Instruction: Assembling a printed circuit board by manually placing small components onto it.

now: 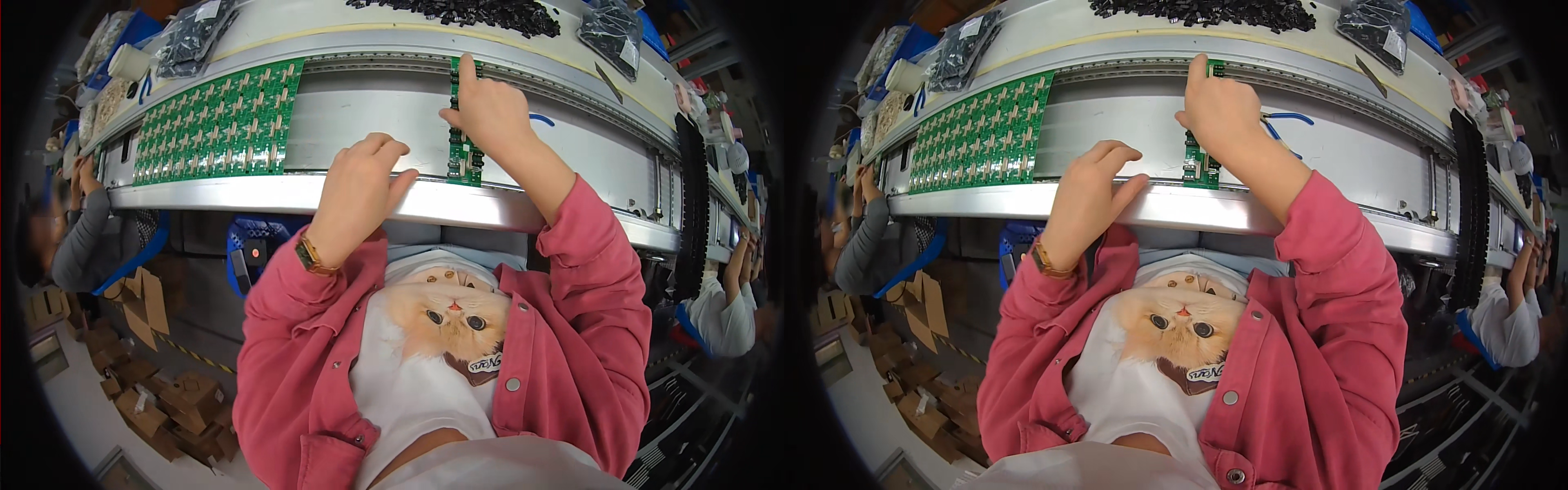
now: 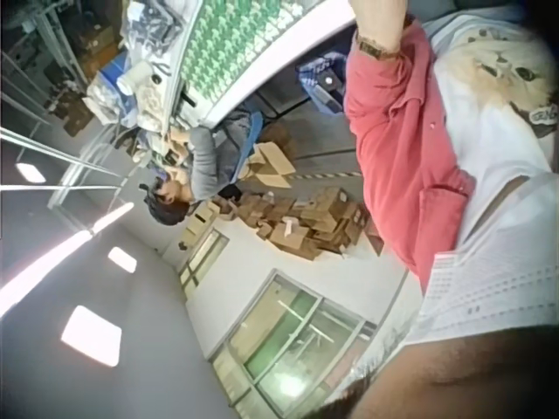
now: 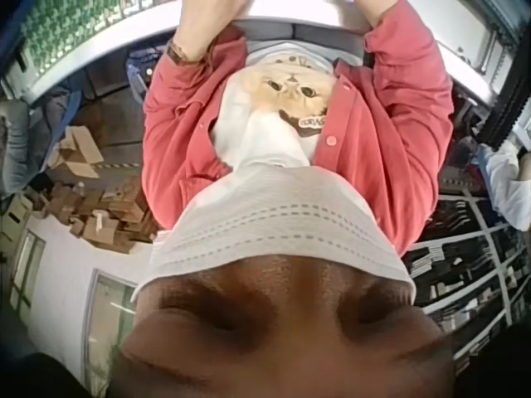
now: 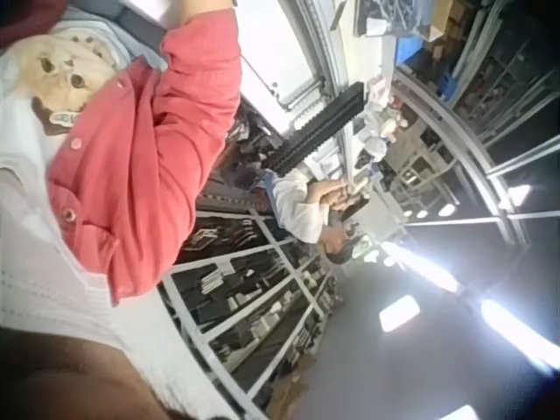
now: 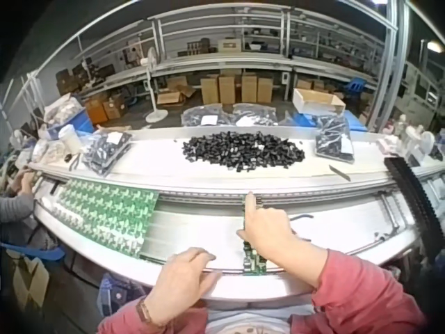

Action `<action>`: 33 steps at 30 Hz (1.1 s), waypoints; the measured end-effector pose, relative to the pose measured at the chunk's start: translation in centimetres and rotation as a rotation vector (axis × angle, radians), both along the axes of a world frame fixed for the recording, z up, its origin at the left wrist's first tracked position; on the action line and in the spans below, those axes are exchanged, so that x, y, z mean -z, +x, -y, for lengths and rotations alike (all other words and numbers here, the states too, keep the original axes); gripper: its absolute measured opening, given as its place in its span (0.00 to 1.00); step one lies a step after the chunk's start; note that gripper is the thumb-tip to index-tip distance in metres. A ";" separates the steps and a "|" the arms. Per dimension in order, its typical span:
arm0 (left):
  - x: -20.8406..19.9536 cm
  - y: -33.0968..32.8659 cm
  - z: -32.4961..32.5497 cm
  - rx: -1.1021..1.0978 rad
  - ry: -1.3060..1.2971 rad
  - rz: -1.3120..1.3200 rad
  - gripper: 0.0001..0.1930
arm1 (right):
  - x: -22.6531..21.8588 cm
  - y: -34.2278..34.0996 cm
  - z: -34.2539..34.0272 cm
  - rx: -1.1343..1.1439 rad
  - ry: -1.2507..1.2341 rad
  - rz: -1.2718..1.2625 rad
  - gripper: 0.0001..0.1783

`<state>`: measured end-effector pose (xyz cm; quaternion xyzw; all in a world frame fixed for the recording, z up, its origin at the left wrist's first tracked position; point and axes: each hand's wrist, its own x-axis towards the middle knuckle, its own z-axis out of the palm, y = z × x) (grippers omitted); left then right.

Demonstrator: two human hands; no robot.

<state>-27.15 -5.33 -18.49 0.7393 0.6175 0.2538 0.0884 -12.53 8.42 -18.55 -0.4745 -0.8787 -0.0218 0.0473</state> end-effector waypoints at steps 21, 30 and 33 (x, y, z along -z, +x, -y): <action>5.8 -5.2 -1.0 -0.229 0.172 0.231 0.07 | 1.9 -5.7 -0.8 0.155 -0.049 -0.032 0.45; 5.1 -2.5 -2.7 -0.223 0.170 0.225 0.06 | -1.1 -0.8 -2.6 0.240 -0.010 -0.046 0.46; 4.4 0.0 -3.8 -0.218 0.170 0.233 0.06 | -3.0 5.0 -4.5 0.303 0.086 -0.036 0.44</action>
